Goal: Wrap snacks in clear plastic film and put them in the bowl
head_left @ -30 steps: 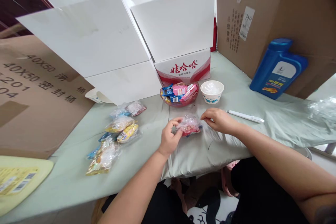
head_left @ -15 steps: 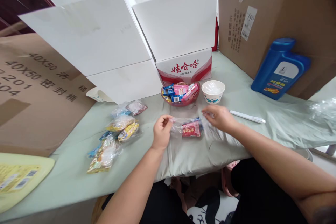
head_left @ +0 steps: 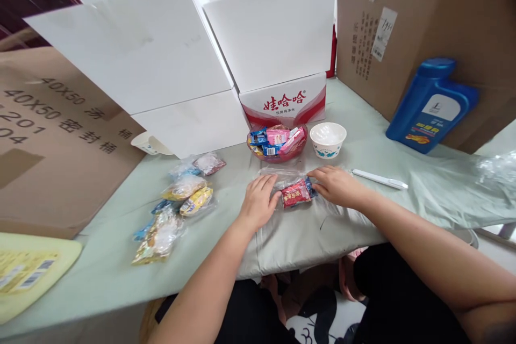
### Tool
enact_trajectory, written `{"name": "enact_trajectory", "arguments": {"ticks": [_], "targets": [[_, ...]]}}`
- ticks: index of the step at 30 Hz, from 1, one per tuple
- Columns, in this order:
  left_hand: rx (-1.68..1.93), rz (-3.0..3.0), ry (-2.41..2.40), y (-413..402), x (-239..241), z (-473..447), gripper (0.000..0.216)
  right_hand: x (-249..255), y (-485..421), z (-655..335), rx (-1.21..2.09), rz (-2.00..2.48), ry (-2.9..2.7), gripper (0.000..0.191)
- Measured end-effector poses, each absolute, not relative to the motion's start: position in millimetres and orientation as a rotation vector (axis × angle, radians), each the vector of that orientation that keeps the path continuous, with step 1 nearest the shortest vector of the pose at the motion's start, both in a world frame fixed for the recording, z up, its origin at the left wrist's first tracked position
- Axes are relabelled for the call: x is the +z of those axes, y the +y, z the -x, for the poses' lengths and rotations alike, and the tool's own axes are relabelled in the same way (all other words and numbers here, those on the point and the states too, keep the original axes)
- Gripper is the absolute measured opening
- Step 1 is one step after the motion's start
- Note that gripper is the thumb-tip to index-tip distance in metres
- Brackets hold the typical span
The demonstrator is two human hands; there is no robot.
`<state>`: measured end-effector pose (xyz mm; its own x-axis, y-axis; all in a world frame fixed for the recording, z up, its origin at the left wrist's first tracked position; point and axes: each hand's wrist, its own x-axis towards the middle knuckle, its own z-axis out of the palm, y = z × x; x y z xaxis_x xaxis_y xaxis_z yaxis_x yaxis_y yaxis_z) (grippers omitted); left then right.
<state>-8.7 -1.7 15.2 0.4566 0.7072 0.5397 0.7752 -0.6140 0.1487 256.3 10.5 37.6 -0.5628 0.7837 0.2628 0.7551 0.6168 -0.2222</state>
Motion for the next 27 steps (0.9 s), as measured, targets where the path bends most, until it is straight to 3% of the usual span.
{"name": "enact_trajectory", "arguments": {"ticks": [4, 9, 12, 14, 16, 18, 21, 23, 25, 27], "targets": [[-0.761, 2.518, -1.358, 1.7, 11.3, 8.5, 0.017, 30.0, 20.8, -257.9, 0.057, 1.459, -2.6, 0.018], [-0.882, 2.611, -1.254, -19.6, 43.1, 8.5, 0.023, 53.9, 6.2, -266.4, 0.07, 1.242, -2.521, 0.016], [-0.446, 3.113, -1.209, -43.6, 69.1, 8.5, 0.021, 77.4, -13.0, -274.7, 0.349, 1.253, -2.607, 0.017], [0.003, 3.4, -1.22, -56.8, 81.4, 8.3, 0.016, 90.5, -24.1, -279.1, 0.578, 1.305, -2.742, 0.031], [0.193, 3.505, -1.283, -62.8, 86.7, 6.3, 0.019, 97.4, -30.4, -279.3, 0.693, 1.294, -2.827, 0.042], [-0.006, 3.424, -1.431, -60.3, 83.9, 2.1, 0.013, 95.0, -30.4, -273.3, 0.62, 1.313, -2.75, 0.046], [-0.439, 3.07, -1.615, -45.3, 66.9, -4.3, 0.016, 72.1, -20.7, -254.6, 0.384, 1.253, -2.507, 0.03], [-0.477, 2.912, -1.657, -33.7, 52.0, -5.7, 0.039, 49.8, -11.1, -240.8, 0.29, 1.068, -2.504, 0.027], [-0.307, 2.894, -1.725, -25.0, 39.5, -3.9, 0.076, 30.5, -2.8, -230.6, 0.23, 0.984, -2.592, 0.043], [-0.081, 2.911, -1.808, -20.8, 32.8, -0.2, 0.099, 20.5, 1.5, -227.0, 0.203, 1.031, -2.659, 0.052]]}}
